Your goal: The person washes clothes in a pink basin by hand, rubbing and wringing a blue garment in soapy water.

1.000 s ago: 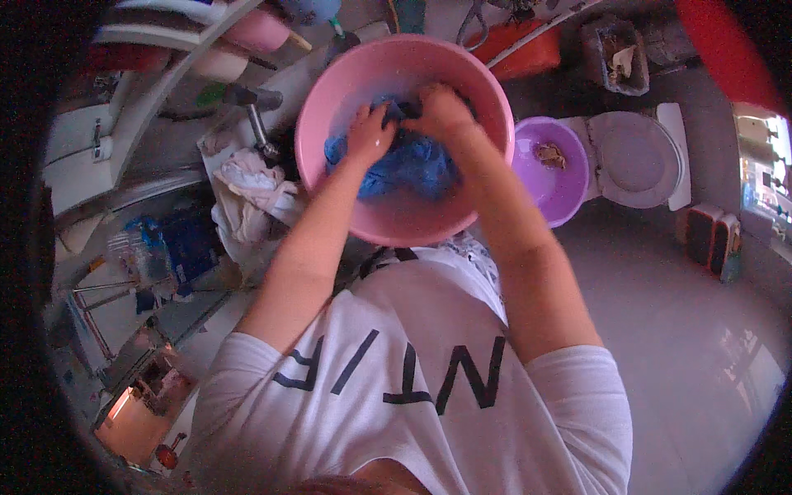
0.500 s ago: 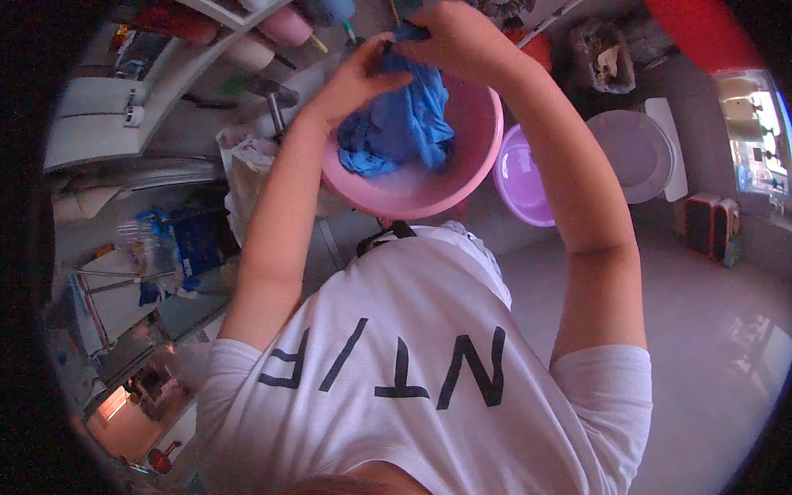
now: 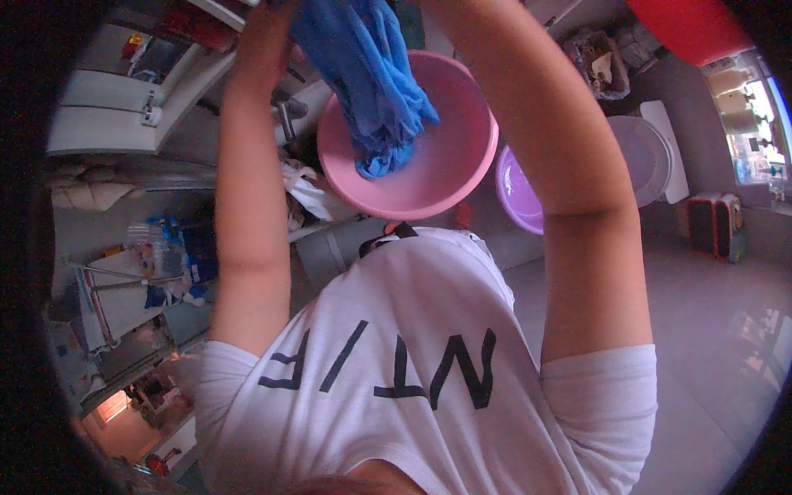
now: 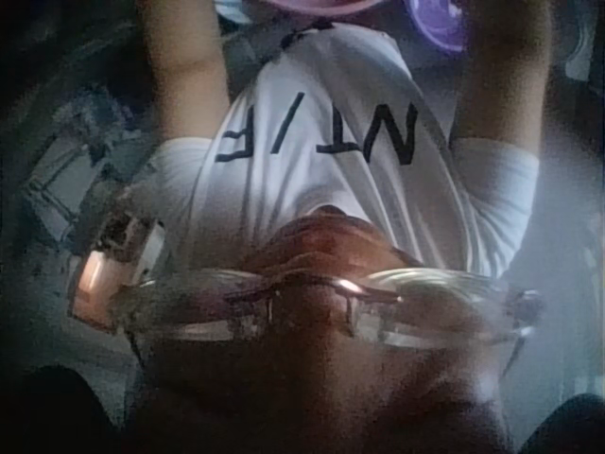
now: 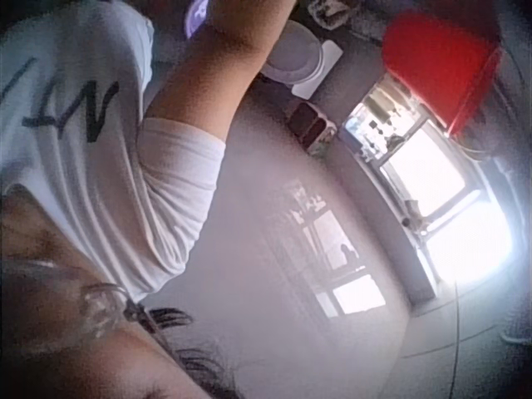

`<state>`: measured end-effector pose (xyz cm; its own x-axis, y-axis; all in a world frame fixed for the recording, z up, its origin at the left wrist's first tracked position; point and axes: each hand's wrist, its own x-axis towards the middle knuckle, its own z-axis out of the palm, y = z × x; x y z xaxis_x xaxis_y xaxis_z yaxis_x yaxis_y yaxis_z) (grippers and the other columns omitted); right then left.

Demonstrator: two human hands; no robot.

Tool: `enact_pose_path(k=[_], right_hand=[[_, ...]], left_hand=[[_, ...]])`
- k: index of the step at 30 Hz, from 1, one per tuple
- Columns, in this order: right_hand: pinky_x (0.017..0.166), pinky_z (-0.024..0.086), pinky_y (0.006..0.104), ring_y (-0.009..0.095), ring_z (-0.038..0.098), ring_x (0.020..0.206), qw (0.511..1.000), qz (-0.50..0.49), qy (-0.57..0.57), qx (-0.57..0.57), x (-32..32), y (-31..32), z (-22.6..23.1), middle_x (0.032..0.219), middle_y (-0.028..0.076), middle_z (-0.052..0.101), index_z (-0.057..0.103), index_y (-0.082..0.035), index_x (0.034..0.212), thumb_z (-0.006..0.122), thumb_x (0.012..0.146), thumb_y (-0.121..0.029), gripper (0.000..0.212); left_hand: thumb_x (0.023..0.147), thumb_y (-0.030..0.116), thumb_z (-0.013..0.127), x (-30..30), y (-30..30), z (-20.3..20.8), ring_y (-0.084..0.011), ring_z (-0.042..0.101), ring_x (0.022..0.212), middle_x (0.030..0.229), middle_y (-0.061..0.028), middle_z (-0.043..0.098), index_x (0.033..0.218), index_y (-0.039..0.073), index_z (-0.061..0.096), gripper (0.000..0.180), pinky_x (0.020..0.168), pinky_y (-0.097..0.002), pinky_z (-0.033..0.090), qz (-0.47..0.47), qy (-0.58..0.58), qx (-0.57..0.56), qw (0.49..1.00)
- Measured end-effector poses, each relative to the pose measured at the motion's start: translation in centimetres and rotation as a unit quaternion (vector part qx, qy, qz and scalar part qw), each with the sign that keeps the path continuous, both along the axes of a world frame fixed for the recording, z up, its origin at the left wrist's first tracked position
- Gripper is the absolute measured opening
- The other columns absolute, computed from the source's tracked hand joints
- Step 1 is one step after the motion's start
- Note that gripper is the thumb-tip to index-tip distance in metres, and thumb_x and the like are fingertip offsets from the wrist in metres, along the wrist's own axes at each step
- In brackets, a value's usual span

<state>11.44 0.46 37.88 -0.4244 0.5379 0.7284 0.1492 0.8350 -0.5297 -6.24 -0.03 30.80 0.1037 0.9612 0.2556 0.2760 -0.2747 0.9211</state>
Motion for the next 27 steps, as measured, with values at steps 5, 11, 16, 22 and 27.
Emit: enact_pose_path(k=[5, 11, 16, 22, 27], right_hand=[[0.075, 0.050, 0.0375, 0.031, 0.064, 0.081, 0.987, 0.073, -0.144, -0.022, -2.4, -2.4, -12.3, 0.090, 0.017, 0.065, 0.066, -0.005, 0.101, 0.062, 0.080, -0.020, 0.026], [0.075, 0.047, 0.0400, 0.030, 0.058, 0.083, 0.950, 0.097, -0.201, -0.217, -1.6, -10.9, -22.9, 0.086, 0.011, 0.065, 0.069, -0.015, 0.095, 0.061, 0.076, -0.019, 0.021], [0.074, 0.046, 0.0317, 0.018, 0.058, 0.080, 0.908, 0.046, -0.067, -0.411, -0.3, -13.7, -24.2, 0.085, 0.007, 0.064, 0.066, -0.005, 0.092, 0.063, 0.083, -0.019, 0.017], [0.076, 0.048, 0.0332, 0.024, 0.060, 0.084, 0.834, -0.231, -0.053, -0.499, 0.0, -11.7, -28.6, 0.091, 0.017, 0.060, 0.049, 0.002, 0.103, 0.069, 0.078, -0.020, 0.039], [0.089, 0.045, 0.0450, 0.042, 0.054, 0.105, 0.766, -0.285, -0.220, -0.532, -0.6, -11.9, -32.2, 0.119, 0.027, 0.048, 0.037, 0.000, 0.118, 0.070, 0.073, -0.040, 0.069]], left_hand=[[0.083, 0.028, 0.061, -5.9, -6.7, -10.4, -0.0239, 0.059, 0.082, 0.087, -0.0068, 0.063, 0.103, 0.007, 0.059, 0.029, 0.082, -0.0380, 0.050, -0.060, -0.221, -0.237, 0.944], [0.080, 0.039, 0.065, -3.9, -11.6, -22.2, -0.0209, 0.060, 0.088, 0.092, -0.0092, 0.063, 0.106, 0.006, 0.059, 0.043, 0.077, -0.0387, 0.053, -0.022, -0.412, -0.562, 0.717], [0.080, 0.029, 0.065, -0.8, -11.0, -21.3, -0.0224, 0.057, 0.101, 0.112, -0.0095, 0.058, 0.113, 0.006, 0.056, 0.042, 0.087, -0.0383, 0.048, 0.086, -0.340, -0.514, 0.783], [0.084, 0.013, 0.056, 1.3, -7.9, -17.4, -0.0236, 0.057, 0.099, 0.101, -0.0095, 0.061, 0.102, 0.003, 0.058, 0.021, 0.090, -0.0399, 0.045, 0.074, -0.560, -0.379, 0.733], [0.089, 0.015, 0.050, 1.1, -6.6, -14.8, -0.0228, 0.058, 0.094, 0.099, -0.0098, 0.062, 0.097, 0.002, 0.058, 0.018, 0.088, -0.0402, 0.046, 0.033, -0.577, -0.317, 0.752]])
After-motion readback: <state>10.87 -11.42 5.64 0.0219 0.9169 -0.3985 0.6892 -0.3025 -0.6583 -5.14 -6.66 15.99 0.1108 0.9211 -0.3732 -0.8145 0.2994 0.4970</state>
